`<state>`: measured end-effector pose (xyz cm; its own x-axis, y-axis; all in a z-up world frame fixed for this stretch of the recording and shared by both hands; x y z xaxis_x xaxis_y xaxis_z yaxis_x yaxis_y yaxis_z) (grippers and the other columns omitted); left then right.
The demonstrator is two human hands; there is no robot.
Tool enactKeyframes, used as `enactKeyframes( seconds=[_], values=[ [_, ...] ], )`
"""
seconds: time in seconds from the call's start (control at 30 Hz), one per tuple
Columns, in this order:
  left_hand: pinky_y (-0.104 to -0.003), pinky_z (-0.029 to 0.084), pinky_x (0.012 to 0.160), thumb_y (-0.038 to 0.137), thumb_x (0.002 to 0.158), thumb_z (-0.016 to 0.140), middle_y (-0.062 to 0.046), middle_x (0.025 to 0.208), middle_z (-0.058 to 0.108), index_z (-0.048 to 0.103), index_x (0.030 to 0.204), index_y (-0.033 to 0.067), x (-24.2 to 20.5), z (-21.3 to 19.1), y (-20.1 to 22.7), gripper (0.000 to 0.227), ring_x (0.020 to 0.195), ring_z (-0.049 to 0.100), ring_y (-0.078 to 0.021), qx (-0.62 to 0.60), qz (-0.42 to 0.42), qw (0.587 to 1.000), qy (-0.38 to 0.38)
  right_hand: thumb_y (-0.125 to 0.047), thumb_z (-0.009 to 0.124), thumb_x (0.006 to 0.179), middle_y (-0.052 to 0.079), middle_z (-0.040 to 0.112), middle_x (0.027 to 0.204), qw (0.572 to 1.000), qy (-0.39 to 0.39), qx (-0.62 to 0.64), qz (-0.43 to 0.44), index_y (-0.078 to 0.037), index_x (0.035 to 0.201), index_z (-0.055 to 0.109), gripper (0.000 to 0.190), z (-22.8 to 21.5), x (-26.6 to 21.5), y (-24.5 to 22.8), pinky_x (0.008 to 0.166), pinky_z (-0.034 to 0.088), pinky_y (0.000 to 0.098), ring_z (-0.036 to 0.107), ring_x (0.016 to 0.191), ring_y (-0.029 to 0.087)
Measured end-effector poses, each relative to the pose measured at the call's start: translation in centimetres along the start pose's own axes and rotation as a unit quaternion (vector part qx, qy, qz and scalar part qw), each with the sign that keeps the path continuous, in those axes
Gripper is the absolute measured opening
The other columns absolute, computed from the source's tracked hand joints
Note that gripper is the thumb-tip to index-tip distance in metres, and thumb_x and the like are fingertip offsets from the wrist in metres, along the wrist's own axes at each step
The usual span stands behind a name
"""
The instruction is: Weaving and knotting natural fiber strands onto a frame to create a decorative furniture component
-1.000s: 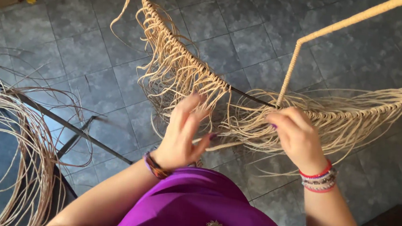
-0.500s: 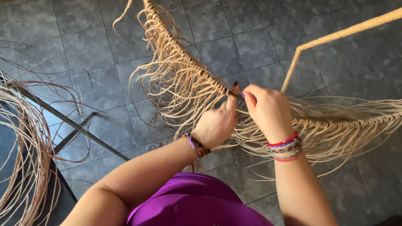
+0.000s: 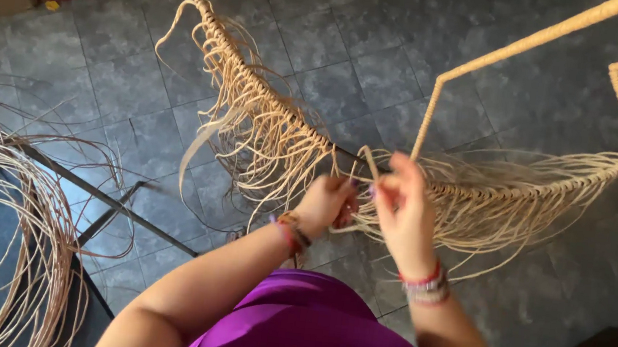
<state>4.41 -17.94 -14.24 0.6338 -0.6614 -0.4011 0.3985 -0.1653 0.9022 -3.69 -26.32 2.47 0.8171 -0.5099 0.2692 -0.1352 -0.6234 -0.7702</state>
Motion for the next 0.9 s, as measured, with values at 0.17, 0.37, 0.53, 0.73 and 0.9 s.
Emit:
enactKeyframes(
  seconds=[0.17,0.37,0.53,0.73,0.9],
  values=[
    [-0.028,0.037,0.037,0.020,0.096,0.058,-0.008,0.050,0.049,0.067,0.076,0.0014,-7.6,0.8,3.8,0.029,0.039,0.051,-0.0163,-0.019,-0.056,0.978,-0.202,-0.012,0.058,0.100,0.003,0.065,0.063,0.974,-0.126,0.124,0.139,-0.013,0.117,0.077,0.026,1.0,-2.8,1.6,0.064,0.056,0.0293,0.057,0.064,0.010],
    [-0.058,0.053,0.071,0.025,0.088,0.061,-0.022,0.094,0.068,0.070,0.099,0.0055,-7.8,-0.9,14.0,0.024,0.087,0.068,-0.0475,0.304,0.311,0.885,-0.169,-0.007,0.059,0.091,0.012,0.066,0.081,0.981,-0.171,0.086,0.020,-0.003,0.120,0.070,0.031,0.9,-3.1,3.9,0.074,0.053,0.0403,0.060,0.077,0.022],
    [-0.054,0.056,0.078,0.028,0.091,0.059,-0.016,0.090,0.074,0.070,0.099,0.0098,-1.8,-0.9,14.9,0.023,0.092,0.071,-0.0424,0.303,0.292,0.904,-0.081,-0.008,0.076,0.088,0.004,0.060,0.067,0.979,0.006,-0.149,-0.141,-0.010,0.092,0.072,0.007,1.4,-2.2,2.8,0.056,0.051,0.0375,0.065,0.063,0.030],
    [-0.045,0.062,0.078,0.030,0.086,0.066,-0.005,0.077,0.076,0.059,0.103,0.0203,2.3,-1.1,13.9,0.021,0.083,0.077,-0.0319,0.372,0.141,0.917,0.013,-0.002,0.072,0.094,0.001,0.060,0.078,0.944,0.147,-0.212,-0.204,-0.010,0.116,0.075,0.023,0.4,-2.2,0.2,0.064,0.056,0.0346,0.067,0.072,0.025],
    [-0.030,0.062,0.058,0.047,0.103,0.042,-0.018,0.094,0.075,0.046,0.126,0.0170,-0.5,-3.0,13.2,0.038,0.074,0.074,-0.0209,-0.238,0.116,0.950,-0.165,-0.010,0.071,0.095,0.009,0.068,0.077,1.000,-0.007,0.015,0.002,-0.010,0.104,0.077,0.012,1.1,-1.8,4.1,0.063,0.052,0.0341,0.061,0.065,0.020]
  ],
)
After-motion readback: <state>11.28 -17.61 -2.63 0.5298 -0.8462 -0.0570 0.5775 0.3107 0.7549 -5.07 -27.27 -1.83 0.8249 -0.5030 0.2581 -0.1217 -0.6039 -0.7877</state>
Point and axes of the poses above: each hand's wrist, its own x-axis towards the middle knuckle, its own z-axis out of the palm, y = z × x, the point moved 5 cm from there along x, towards the middle knuckle
